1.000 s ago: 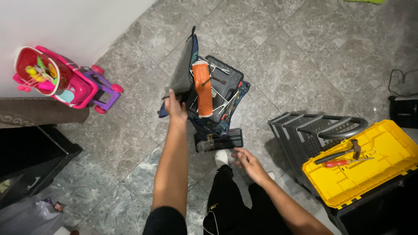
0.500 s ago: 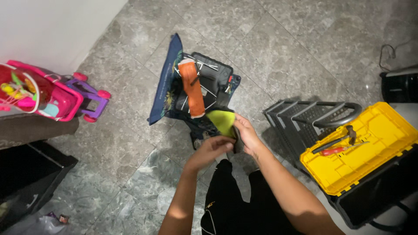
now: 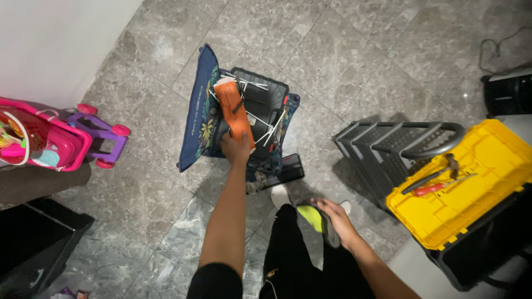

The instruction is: The person opens a yellow toolbox and transfers tools including wrenches, screwdrivers, and a hammer into a black tool bag. They then wipe a wrench with a cloth and place it back in the toolbox.

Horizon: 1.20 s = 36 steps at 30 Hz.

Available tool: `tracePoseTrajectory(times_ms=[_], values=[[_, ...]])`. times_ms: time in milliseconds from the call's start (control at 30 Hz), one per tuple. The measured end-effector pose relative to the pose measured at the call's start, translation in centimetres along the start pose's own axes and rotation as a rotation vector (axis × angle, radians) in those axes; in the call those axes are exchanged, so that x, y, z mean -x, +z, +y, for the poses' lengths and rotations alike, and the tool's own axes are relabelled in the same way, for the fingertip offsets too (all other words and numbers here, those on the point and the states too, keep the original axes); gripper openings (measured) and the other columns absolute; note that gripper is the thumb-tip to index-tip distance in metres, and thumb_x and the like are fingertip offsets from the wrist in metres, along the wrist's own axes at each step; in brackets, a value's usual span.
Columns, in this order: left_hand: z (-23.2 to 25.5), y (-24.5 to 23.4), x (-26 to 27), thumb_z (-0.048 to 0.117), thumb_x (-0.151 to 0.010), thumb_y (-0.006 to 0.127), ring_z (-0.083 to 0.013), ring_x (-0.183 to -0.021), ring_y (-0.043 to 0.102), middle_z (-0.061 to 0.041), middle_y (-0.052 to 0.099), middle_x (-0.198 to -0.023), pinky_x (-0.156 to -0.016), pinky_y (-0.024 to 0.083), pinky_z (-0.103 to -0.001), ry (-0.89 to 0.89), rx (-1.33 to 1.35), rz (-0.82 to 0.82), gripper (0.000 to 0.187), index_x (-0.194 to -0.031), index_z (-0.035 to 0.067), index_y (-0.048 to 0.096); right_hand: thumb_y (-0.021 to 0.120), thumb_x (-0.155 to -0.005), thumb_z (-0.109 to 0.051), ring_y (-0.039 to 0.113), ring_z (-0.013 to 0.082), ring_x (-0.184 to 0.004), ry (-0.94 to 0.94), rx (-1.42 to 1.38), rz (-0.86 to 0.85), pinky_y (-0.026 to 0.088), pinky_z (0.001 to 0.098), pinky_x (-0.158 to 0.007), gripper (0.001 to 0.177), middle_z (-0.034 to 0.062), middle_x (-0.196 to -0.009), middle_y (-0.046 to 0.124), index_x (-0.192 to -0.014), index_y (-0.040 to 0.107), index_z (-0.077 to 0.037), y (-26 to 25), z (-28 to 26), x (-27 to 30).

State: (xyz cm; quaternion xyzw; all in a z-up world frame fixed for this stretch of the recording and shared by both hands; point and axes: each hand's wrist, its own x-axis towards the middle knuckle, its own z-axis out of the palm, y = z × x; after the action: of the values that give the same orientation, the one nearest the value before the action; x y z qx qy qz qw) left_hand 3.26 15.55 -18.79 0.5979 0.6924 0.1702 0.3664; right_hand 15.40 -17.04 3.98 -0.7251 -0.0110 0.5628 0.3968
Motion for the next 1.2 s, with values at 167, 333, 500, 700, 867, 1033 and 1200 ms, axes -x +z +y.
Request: tracePoseTrajectory(times_ms=[167,333,500,700,867,1033,1200], values=[[5.5,-0.5,-1.9,0.057,-0.074,0.082,-0.0426,-0.122,0.056,-0.025,0.054,-0.131,-0.099,0.049,-0.054,-0.154,-0.122,-0.062,0.091,-0.133,-0.002,0.045,0.060,-0.099,-0.033,0.071,0.0198,-0.106,-0.007,0.003,-0.031,0.052,0.0315,-0.096,0.039,0.0084,-0.114,0.079,-0.124,0.076,-0.008,-0.5,4.0,-0.8],[6.3,-0.3,-2.5,0.050,-0.073,0.086,-0.0443,-0.117,0.057,-0.027,0.050,-0.130,-0.093,0.047,-0.058,-0.146,-0.172,-0.026,0.093,-0.132,-0.005,0.039,0.061,-0.097,-0.032,0.068,0.0136,-0.109,0.039,0.085,-0.018,0.050,0.0274,-0.097,0.037,0.0040,-0.113,0.078,-0.122,0.075,-0.008,-0.8,5.9,-0.6],[3.9,0.6,-2.9,0.027,-0.072,0.090,-0.0486,-0.108,0.060,-0.031,0.055,-0.119,-0.092,0.051,-0.051,0.021,0.024,0.116,0.071,-0.116,-0.005,0.045,0.062,-0.097,-0.032,0.068,0.0139,-0.105,0.022,0.103,-0.005,0.050,0.0287,-0.095,0.037,0.0051,-0.110,0.077,-0.121,0.075,-0.007,-1.2,5.9,-0.1],[2.6,-0.1,-2.1,0.016,-0.076,0.086,-0.0491,-0.100,0.064,-0.030,0.065,-0.103,-0.089,0.051,-0.052,0.075,0.114,0.164,0.057,-0.113,-0.005,0.048,0.062,-0.097,-0.032,0.067,0.0135,-0.107,-0.001,0.150,0.011,0.049,0.0278,-0.097,0.036,0.0047,-0.111,0.076,-0.122,0.074,-0.008,-1.6,4.8,-0.1],[2.8,-1.9,-1.3,0.014,-0.074,0.086,-0.0513,-0.100,0.063,-0.030,0.066,-0.103,-0.087,0.049,-0.054,0.178,0.116,0.173,0.058,-0.115,-0.003,0.048,0.062,-0.097,-0.033,0.068,0.0127,-0.106,0.033,0.184,0.001,0.050,0.0270,-0.096,0.036,0.0040,-0.110,0.077,-0.122,0.074,-0.010,-1.1,4.2,0.3],[2.6,-3.0,-1.0,0.015,-0.079,0.080,-0.0515,-0.101,0.062,-0.030,0.066,-0.103,-0.087,0.048,-0.055,0.131,0.110,0.135,0.055,-0.120,-0.002,0.047,0.062,-0.097,-0.032,0.071,0.0145,-0.097,0.058,0.137,-0.051,0.054,0.0291,-0.089,0.036,0.0063,-0.105,0.078,-0.121,0.074,-0.010,-0.6,3.9,0.3],[1.0,-4.1,-0.2,0.019,-0.084,0.076,-0.0516,-0.102,0.062,-0.031,0.067,-0.102,-0.091,0.048,-0.055,0.103,0.083,0.073,0.054,-0.123,-0.003,0.045,0.060,-0.097,-0.036,0.072,0.0142,-0.101,0.026,0.228,-0.081,0.054,0.0284,-0.093,0.037,0.0057,-0.106,0.079,-0.120,0.075,-0.011,-0.7,4.0,0.4]])
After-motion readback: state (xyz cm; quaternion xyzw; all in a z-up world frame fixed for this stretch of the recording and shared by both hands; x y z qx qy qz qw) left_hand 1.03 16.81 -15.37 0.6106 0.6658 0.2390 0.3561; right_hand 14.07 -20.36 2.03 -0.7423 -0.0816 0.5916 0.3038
